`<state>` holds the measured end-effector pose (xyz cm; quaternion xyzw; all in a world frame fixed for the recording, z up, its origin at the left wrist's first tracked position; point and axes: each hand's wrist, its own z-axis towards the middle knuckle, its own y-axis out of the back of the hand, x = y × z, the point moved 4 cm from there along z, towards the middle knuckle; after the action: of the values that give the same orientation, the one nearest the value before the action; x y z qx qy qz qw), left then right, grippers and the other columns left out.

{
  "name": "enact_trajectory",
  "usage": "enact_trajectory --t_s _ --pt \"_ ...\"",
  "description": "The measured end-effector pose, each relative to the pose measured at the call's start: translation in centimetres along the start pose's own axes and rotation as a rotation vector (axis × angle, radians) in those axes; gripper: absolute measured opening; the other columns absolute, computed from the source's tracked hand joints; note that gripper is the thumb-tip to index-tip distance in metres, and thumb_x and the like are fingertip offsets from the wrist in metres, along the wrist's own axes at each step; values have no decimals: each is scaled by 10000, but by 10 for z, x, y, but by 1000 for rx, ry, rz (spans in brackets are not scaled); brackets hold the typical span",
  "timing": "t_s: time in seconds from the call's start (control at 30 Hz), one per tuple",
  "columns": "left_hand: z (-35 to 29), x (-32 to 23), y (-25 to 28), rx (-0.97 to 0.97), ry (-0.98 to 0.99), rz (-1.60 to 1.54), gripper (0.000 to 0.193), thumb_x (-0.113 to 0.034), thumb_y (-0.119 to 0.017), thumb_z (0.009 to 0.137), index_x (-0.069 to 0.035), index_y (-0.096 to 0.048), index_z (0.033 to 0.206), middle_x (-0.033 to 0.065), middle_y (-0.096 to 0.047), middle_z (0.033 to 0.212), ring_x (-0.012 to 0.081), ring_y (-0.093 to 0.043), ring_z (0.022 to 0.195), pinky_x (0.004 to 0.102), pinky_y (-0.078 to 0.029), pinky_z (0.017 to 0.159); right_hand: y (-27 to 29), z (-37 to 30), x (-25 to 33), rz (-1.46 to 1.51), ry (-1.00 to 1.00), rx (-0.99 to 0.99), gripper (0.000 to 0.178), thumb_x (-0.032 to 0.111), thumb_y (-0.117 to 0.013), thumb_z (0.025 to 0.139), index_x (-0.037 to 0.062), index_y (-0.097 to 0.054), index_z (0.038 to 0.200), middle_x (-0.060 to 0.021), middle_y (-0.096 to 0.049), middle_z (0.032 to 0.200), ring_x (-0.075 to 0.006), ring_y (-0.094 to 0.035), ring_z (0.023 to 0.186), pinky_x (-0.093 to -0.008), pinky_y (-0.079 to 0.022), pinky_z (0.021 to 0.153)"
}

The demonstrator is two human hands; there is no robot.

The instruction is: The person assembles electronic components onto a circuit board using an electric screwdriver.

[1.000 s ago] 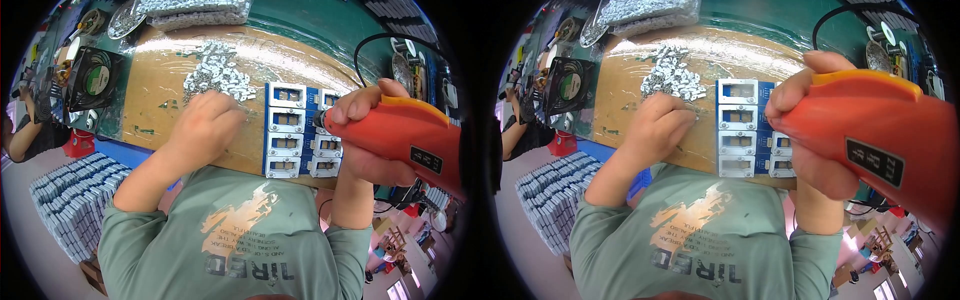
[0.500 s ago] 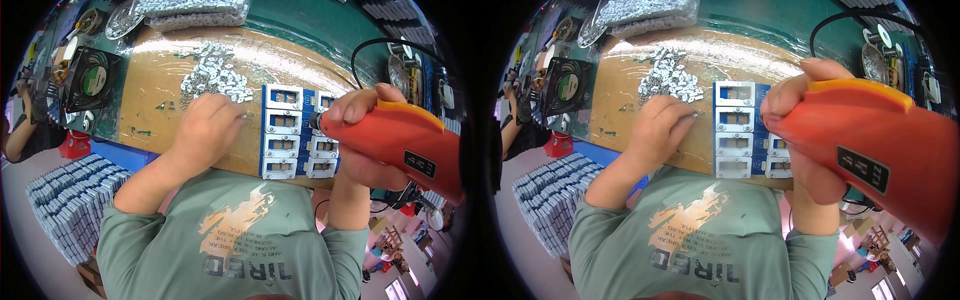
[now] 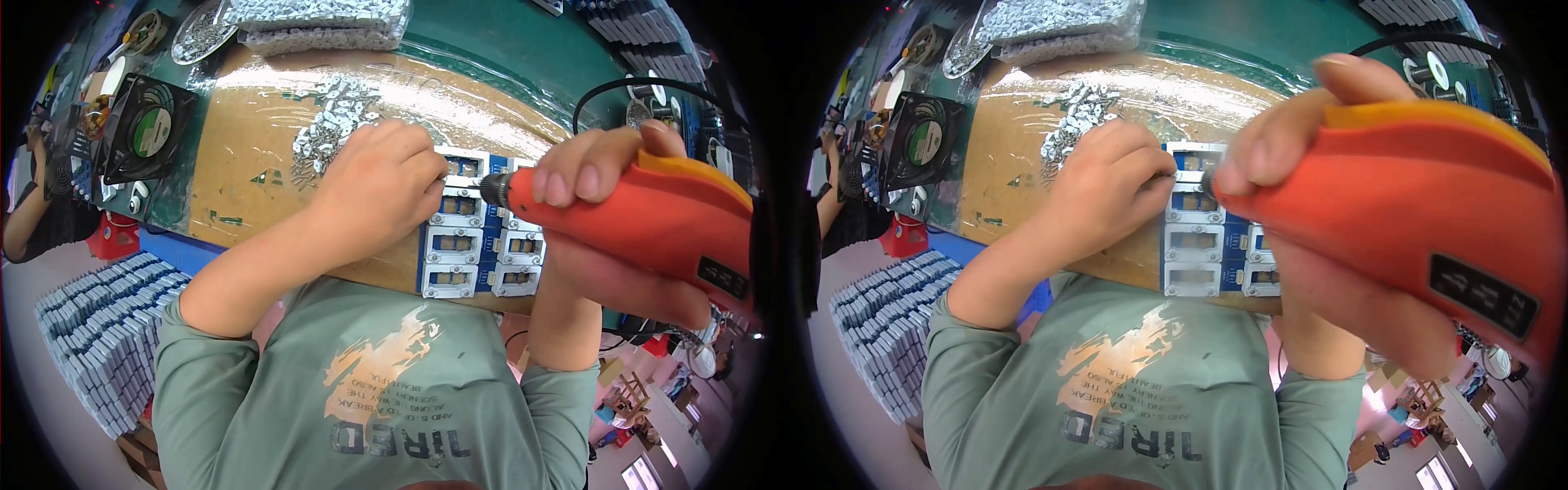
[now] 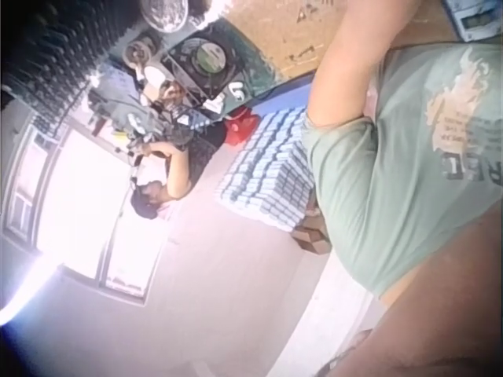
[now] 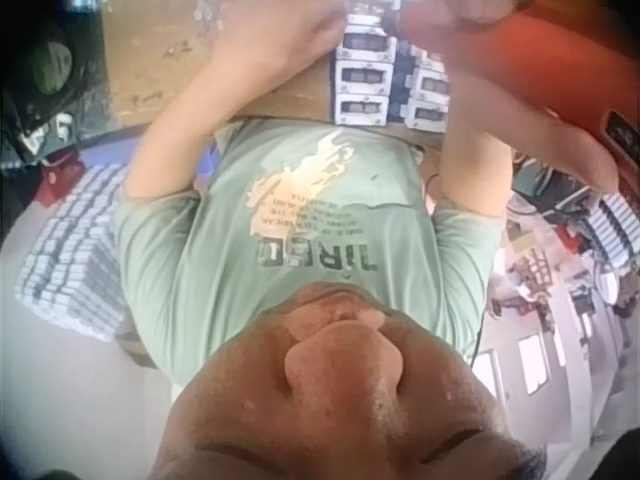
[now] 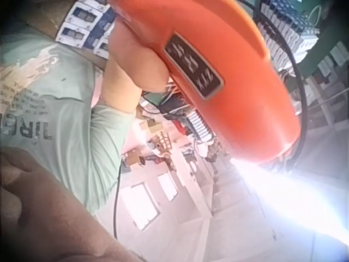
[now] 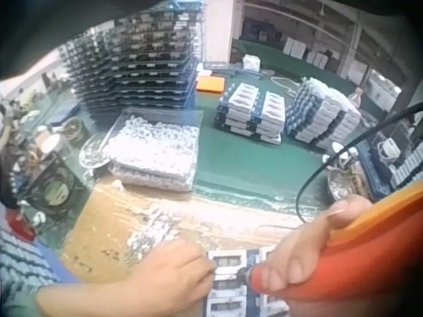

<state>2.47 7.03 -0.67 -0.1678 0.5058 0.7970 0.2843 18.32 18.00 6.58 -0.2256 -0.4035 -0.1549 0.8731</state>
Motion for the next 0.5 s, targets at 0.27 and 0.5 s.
enact_trajectory --t_s 0.27,0.5 --pt "0 8 -11 53 61 -21 89 -150 -739 800 -83 -720 856 49 -620 896 272 -622 925 416 -494 839 -11 13 -19 217 -132 103 1378 958 -653 585 12 -358 1542 -128 -644 1076 -270 -664 904 -420 -585 807" --pt "0 11 -12 53 84 -66 89 -137 -732 801 -75 -719 863 63 -619 888 287 -621 924 422 -498 853 -12 14 -18 178 -219 165 1342 912 -697 630 15 -320 1554 -143 -623 1151 -270 -638 994 -436 -570 869"
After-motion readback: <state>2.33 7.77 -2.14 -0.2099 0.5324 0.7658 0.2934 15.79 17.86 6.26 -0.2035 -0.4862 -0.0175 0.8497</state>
